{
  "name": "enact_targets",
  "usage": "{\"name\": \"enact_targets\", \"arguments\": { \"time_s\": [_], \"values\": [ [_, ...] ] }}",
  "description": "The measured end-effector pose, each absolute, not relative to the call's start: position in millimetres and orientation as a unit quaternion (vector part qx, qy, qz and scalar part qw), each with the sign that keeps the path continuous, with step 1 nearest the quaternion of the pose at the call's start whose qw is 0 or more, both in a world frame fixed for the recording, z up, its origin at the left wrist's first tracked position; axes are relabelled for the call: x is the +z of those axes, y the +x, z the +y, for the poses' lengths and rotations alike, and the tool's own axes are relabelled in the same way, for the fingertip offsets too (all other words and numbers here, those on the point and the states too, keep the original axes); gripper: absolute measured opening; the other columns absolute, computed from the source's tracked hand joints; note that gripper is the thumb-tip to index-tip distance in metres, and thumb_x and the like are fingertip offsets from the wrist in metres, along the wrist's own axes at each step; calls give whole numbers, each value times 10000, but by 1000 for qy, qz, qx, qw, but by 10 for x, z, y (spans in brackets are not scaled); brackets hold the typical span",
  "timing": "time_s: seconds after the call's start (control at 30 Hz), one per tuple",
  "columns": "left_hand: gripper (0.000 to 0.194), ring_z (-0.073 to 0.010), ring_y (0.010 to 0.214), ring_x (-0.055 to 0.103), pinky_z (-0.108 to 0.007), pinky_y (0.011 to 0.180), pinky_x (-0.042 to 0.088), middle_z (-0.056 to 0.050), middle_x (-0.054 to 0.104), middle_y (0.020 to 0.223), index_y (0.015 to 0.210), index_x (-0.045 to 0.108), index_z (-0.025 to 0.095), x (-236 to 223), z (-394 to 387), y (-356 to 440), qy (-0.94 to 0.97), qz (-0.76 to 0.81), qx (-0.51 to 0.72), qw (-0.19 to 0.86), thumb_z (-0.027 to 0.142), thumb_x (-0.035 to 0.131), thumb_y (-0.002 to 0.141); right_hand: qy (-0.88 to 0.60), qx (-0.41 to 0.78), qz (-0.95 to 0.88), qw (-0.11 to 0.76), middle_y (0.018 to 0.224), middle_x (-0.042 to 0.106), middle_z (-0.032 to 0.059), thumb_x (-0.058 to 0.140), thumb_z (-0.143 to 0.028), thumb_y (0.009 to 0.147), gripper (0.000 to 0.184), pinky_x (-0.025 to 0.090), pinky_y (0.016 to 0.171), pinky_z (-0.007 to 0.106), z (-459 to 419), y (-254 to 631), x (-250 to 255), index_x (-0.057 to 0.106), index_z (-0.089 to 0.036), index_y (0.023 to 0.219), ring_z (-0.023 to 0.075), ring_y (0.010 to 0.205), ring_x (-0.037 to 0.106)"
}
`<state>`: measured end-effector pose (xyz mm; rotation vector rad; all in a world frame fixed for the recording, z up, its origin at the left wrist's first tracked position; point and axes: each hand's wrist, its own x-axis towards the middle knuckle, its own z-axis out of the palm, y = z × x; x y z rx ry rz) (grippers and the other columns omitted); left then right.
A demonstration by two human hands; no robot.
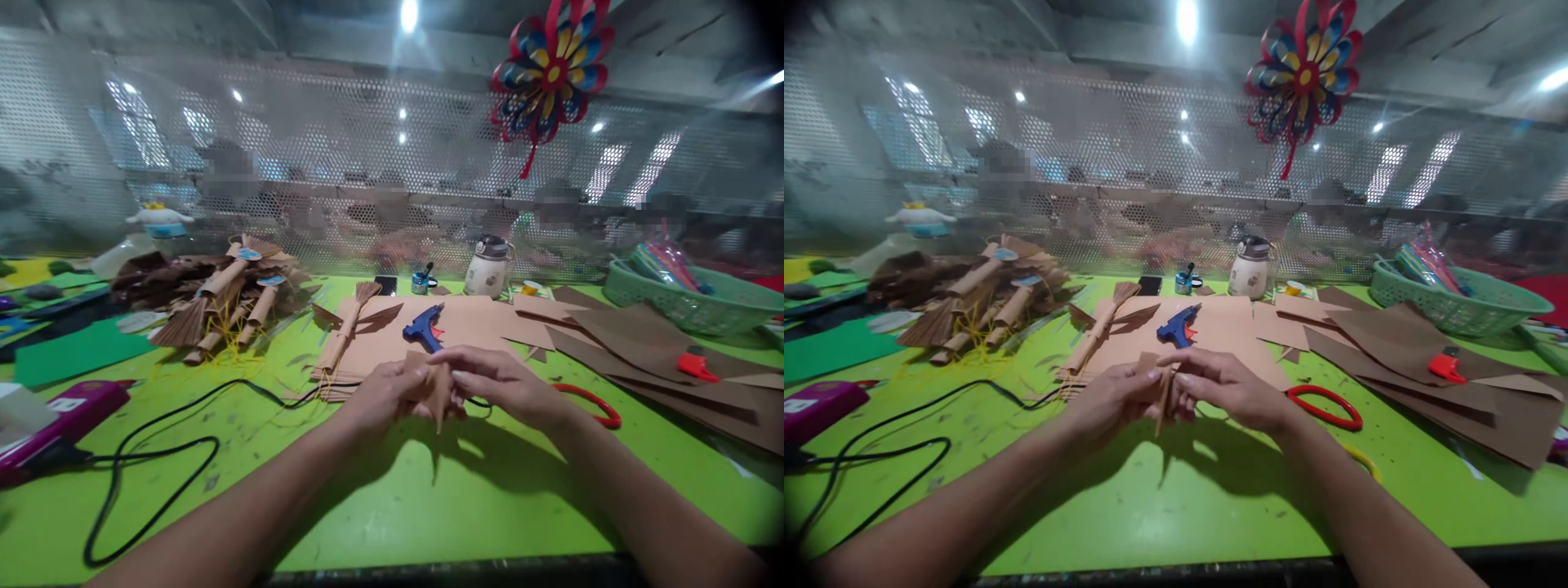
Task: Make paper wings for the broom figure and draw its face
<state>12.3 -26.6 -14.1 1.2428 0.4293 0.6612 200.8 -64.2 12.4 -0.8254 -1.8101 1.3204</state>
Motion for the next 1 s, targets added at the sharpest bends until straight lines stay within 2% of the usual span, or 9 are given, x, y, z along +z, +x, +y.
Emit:
{"name": "enact_targets", "arguments": {
  "time_s": [0.07,0.17,0.3,0.47,0.53,0.67,0.87,1.0],
  "values": [
    [310,-261,832,659,-338,704,489,-200,670,943,1019,624,72,-114,-291,110,570,186,262,757,316,471,904,-327,544,-693,342,757,639,25,559,-346,872,265,485,603,265,-633,2076,138,592,-156,1054,117,639,603],
    [401,-266,806,669,-359,685,512,-205,656,1003,1058,614,92,-106,-331,112,563,166,227,777,413,414,924,-367,534,-686,330,619,604,-4,605,-374,834,226,440,508,232,-620,2117,122,621,-148,836,99,533,560],
    [546,-274,841,661,-372,677,536,-208,641,1007,1072,588,94,-121,-365,131,548,163,220,791,549,329,916,-409,497,-675,360,533,537,-35,611,-390,827,255,356,445,200,-586,2093,58,607,-147,751,72,468,473],
    [402,-269,813,669,-366,662,550,-168,638,921,1044,533,107,-163,-381,165,601,200,232,738,466,538,864,-448,442,-672,390,508,466,-61,628,-407,808,291,265,432,197,-541,2022,-24,577,-150,679,50,444,367],
    [359,-253,775,674,-365,650,552,-142,636,883,995,517,120,-187,-390,183,622,213,240,714,438,584,844,-460,419,-673,400,530,473,-53,622,-406,811,298,269,444,204,-532,1988,-55,572,-151,665,55,462,373],
    [326,-226,692,675,-364,632,548,-140,643,827,929,503,115,-244,-400,214,620,223,244,712,438,517,882,-474,383,-679,409,589,551,-10,610,-380,818,271,355,504,235,-535,1922,-101,578,-157,667,92,527,472],
    [323,-231,748,674,-371,692,548,-137,648,836,957,532,103,-317,-373,225,604,200,255,728,419,497,900,-500,319,-691,414,596,547,2,611,-319,805,210,366,512,264,-571,1863,-82,587,-181,650,117,537,480],
    [305,-220,755,666,-381,740,540,-143,654,832,915,559,97,-297,-372,216,613,188,255,724,396,500,903,-510,273,-694,429,688,546,15,640,-256,765,168,387,576,279,-597,1825,-53,567,-191,628,135,629,492]
  ]
}}
